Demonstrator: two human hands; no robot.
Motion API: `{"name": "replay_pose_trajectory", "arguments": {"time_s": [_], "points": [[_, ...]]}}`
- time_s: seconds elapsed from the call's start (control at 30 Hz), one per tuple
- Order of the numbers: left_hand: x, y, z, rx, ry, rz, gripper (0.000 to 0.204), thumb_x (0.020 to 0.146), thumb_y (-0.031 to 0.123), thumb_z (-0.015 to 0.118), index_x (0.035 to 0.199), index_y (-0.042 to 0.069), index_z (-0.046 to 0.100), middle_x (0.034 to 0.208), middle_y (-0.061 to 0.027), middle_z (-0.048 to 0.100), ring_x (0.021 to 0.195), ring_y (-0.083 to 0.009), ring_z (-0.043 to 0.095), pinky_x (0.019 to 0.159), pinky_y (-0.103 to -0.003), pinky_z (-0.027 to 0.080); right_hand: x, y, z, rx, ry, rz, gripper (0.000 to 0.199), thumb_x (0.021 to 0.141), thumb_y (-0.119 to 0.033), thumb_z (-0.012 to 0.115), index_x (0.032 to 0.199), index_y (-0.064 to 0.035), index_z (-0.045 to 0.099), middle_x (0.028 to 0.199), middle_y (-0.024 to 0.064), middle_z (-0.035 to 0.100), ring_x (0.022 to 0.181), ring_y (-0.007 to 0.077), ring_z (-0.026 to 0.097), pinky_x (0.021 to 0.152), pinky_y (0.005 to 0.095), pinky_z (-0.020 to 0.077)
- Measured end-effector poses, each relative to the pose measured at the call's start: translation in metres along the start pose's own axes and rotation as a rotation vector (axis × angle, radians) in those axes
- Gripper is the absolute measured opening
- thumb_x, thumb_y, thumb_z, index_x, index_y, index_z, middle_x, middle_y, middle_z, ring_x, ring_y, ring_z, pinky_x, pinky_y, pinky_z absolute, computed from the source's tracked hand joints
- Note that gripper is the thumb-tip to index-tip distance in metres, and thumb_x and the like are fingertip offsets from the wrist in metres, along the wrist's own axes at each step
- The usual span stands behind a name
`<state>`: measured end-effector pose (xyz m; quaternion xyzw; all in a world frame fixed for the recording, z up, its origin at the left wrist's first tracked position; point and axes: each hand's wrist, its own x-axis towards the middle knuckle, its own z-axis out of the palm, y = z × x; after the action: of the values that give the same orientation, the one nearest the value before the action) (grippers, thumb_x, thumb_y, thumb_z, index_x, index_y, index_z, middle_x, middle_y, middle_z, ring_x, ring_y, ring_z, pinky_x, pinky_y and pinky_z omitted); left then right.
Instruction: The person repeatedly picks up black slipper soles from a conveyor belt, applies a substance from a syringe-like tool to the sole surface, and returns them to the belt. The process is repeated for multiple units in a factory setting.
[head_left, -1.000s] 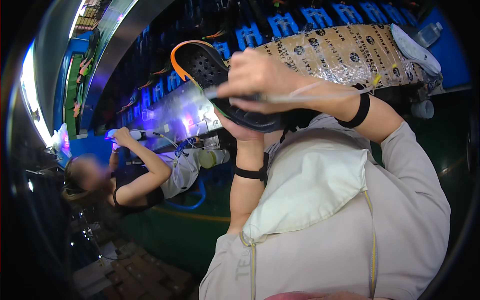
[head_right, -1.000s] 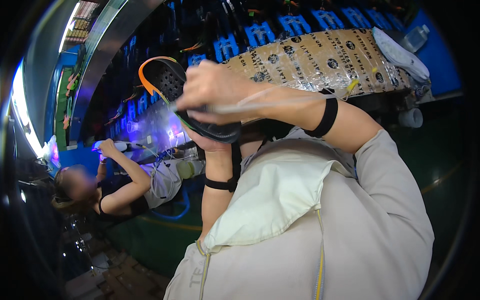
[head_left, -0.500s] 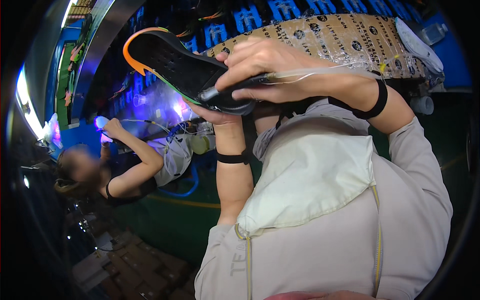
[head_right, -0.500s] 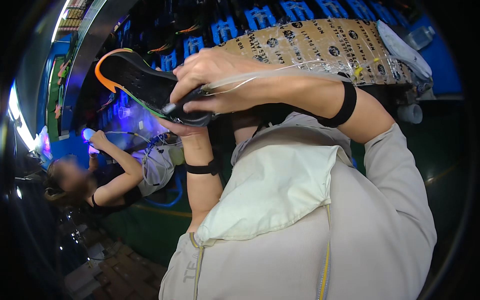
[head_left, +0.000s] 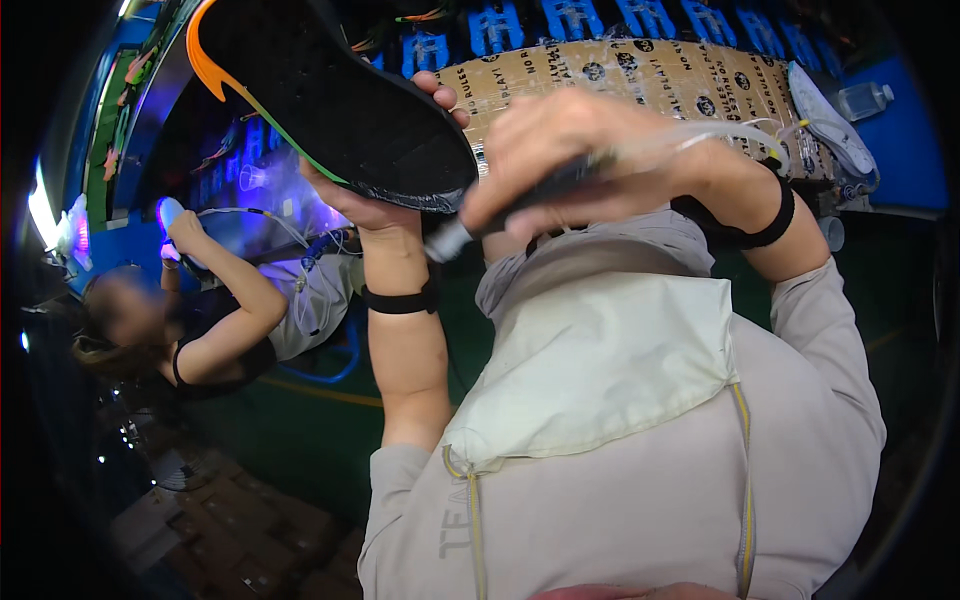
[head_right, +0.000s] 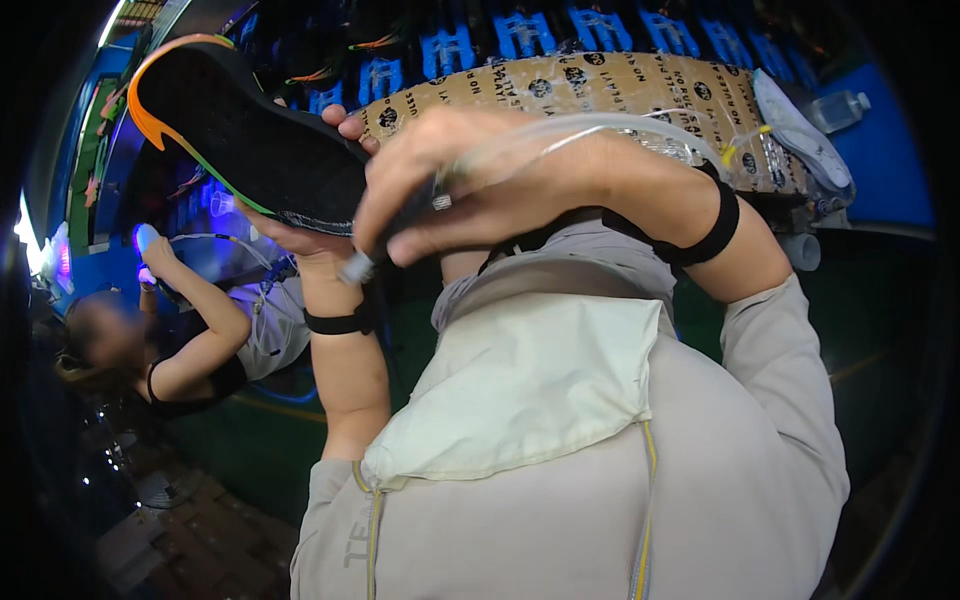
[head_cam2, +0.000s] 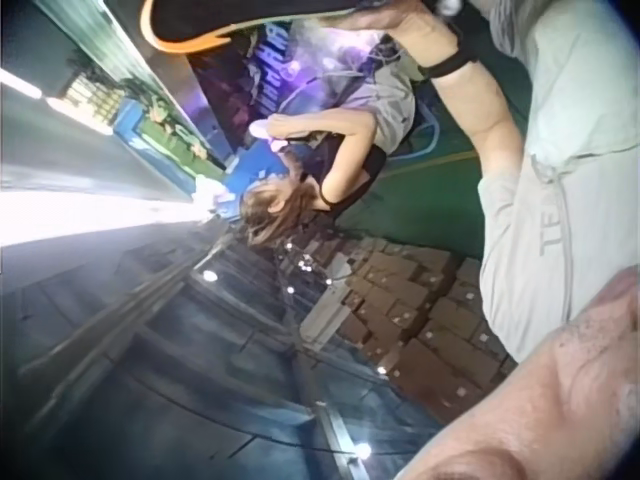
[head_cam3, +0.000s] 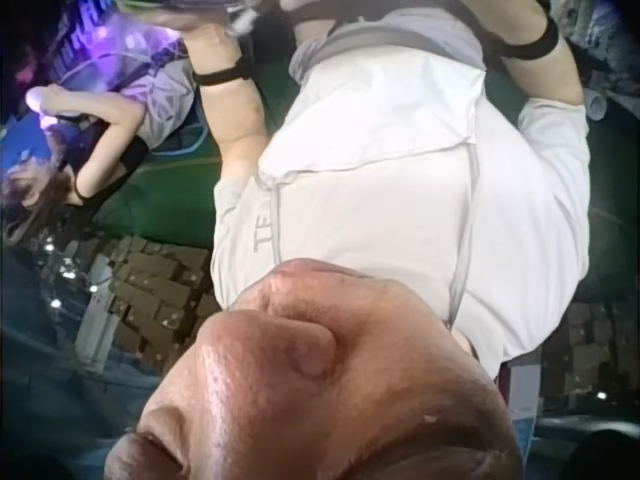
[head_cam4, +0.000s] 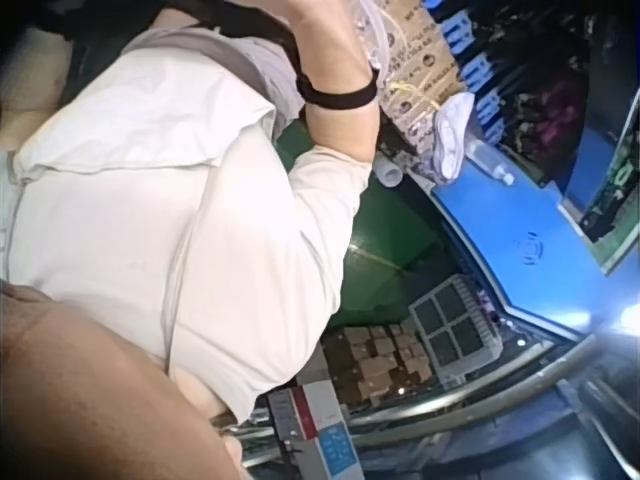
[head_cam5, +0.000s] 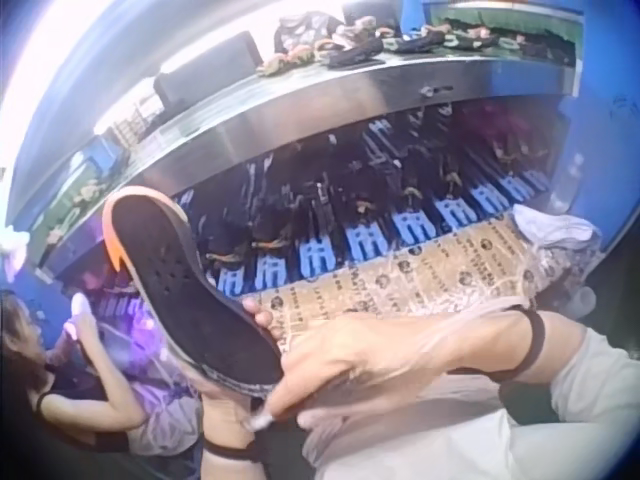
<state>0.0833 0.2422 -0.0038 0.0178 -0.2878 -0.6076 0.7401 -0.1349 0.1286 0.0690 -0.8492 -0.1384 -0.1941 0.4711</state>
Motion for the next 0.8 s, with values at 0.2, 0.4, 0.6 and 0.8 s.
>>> {"name": "replay_pose_trajectory", "arguments": {"time_s": [0.2,0.4,0.6,0.8], "points": [[0.010,0.022,0.001,0.156,0.071,-0.182,0.105,0.092,0.081,0.048,0.156,-0.002,0.044,0.144,-0.0341,0.056,0.126,-0.0469,0.061,0.109,-0.057,0.052,-0.004,-0.001,-0.006,-0.141,-0.190,-0.086,0.029,0.086,-0.011,0.084,0.114,-0.0074,0.081,0.100,0.0113,0.077,0.094,0.0318,0.071,0.089,0.0440,0.0550],[0.028,0.030,0.014,0.426,0.087,-0.267,0.093,0.102,0.067,0.035,0.153,-0.011,0.044,0.136,-0.0384,0.062,0.119,-0.0490,0.069,0.103,-0.055,0.059,-0.005,0.002,-0.009,-0.291,-0.028,-0.001,0.030,0.086,-0.013,0.084,0.116,-0.0092,0.081,0.088,0.0086,0.070,0.093,0.0282,0.067,0.088,0.0432,0.0503],[0.044,0.034,0.013,0.485,0.123,-0.354,0.052,0.113,0.033,0.041,0.140,-0.005,0.062,0.124,-0.0205,0.075,0.105,-0.0299,0.077,0.095,-0.041,0.064,-0.008,0.006,-0.015,-0.261,-0.005,0.022,0.033,0.086,-0.016,0.083,0.118,-0.0106,0.080,0.088,0.0066,0.068,0.089,0.0268,0.066,0.085,0.0421,0.0479],[0.052,0.037,0.003,0.513,0.269,-0.489,0.037,0.111,0.029,0.056,0.132,0.002,0.070,0.119,-0.0105,0.078,0.100,-0.0170,0.077,0.087,-0.031,0.063,-0.006,-0.003,-0.020,-0.293,-0.183,0.013,0.029,0.088,-0.016,0.081,0.116,-0.0121,0.080,0.090,0.0061,0.069,0.093,0.0268,0.067,0.087,0.0420,0.0483]]}}
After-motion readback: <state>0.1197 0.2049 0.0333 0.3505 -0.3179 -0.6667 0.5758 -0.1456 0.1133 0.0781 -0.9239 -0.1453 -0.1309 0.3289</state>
